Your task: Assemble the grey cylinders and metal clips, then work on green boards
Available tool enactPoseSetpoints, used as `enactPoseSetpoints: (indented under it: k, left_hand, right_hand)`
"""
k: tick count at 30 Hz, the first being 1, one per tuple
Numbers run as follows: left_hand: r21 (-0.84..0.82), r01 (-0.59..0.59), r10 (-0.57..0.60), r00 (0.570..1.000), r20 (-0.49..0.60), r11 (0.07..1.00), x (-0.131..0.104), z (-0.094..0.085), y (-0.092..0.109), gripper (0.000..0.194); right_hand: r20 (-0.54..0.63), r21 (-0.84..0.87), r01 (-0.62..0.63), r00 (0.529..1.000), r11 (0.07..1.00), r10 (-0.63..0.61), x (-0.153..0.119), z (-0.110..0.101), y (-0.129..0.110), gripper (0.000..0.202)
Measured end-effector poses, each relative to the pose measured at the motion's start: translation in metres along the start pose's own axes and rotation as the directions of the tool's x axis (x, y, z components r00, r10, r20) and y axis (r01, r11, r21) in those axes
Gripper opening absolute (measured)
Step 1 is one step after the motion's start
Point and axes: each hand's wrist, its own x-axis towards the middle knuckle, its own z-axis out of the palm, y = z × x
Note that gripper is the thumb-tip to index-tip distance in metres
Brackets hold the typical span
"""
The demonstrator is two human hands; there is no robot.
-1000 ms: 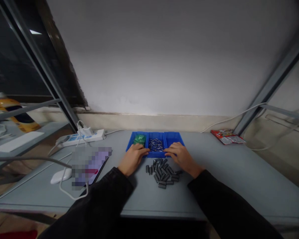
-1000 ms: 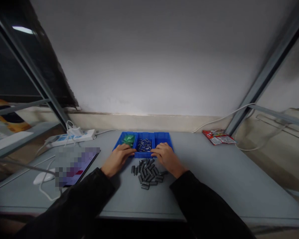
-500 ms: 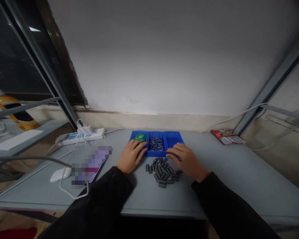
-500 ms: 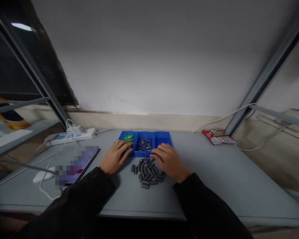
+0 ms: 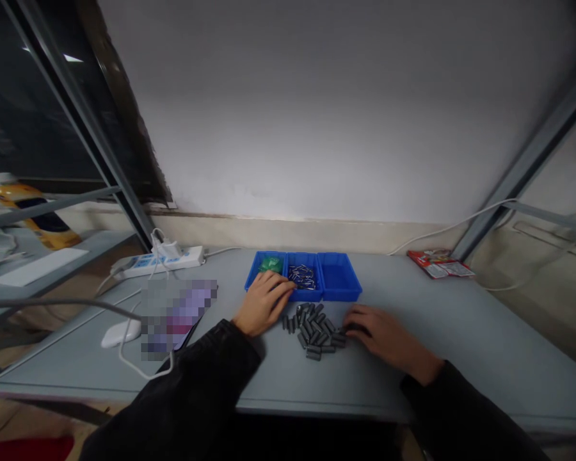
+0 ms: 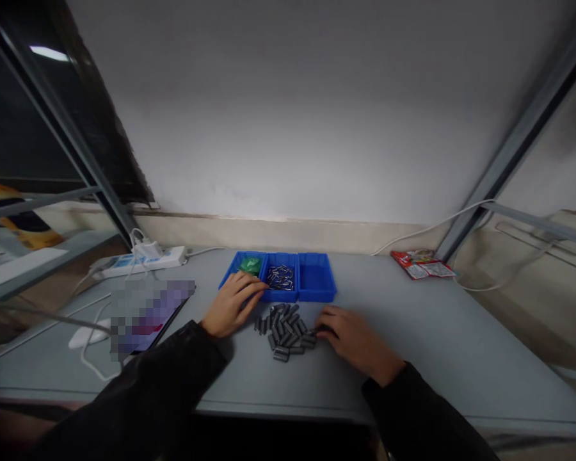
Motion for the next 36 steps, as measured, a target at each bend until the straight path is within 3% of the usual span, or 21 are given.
enactPoseSetpoints:
  k: [2, 5, 8, 13, 17, 23, 36]
  left_hand:
    - [-0.007, -0.003, 0.003, 1.000, -0.012, 1.000, 0.002, -0.001, 0.002, 0.022]
    - [-0.025, 0.002, -0.003, 0.998, -0.056, 1.000, 0.010, 0.000, 0.005, 0.023]
    - [-0.049, 0.023, -0.028, 0.994, -0.103, 0.999, 0.022, 0.006, 0.008, 0.028]
    - [-0.100, 0.070, -0.084, 0.986, -0.143, 0.993, 0.031, 0.014, 0.002, 0.025]
    - [-0.126, 0.074, -0.094, 0.982, -0.163, 0.989, 0.026, 0.011, -0.005, 0.019]
    - [-0.259, 0.072, -0.122, 0.975, -0.185, 0.963, 0.019, 0.011, 0.003, 0.016]
    - [-0.330, 0.115, -0.188, 0.962, -0.199, 0.937, 0.018, 0.018, 0.002, 0.015]
  right_hand:
    - [-0.053, 0.010, 0.029, 0.998, 1.000, -0.028, 0.005, -0.004, 0.000, 0.015]
    - [-0.225, 0.039, 0.127, 0.968, 0.991, -0.115, 0.025, -0.017, -0.007, 0.014]
    - [-0.394, -0.016, 0.221, 0.895, 0.975, -0.210, 0.060, -0.028, -0.021, 0.010]
    - [-0.506, -0.114, 0.384, 0.771, 0.916, -0.386, 0.109, -0.023, -0.038, 0.014]
    - [-0.547, -0.139, 0.407, 0.729, 0.903, -0.412, 0.117, -0.005, -0.039, 0.016]
    - [-0.623, -0.129, 0.421, 0.670, 0.898, -0.403, 0.109, 0.015, -0.043, 0.016]
    - [-0.597, -0.056, 0.409, 0.718, 0.911, -0.359, 0.107, 0.014, -0.036, 0.017]
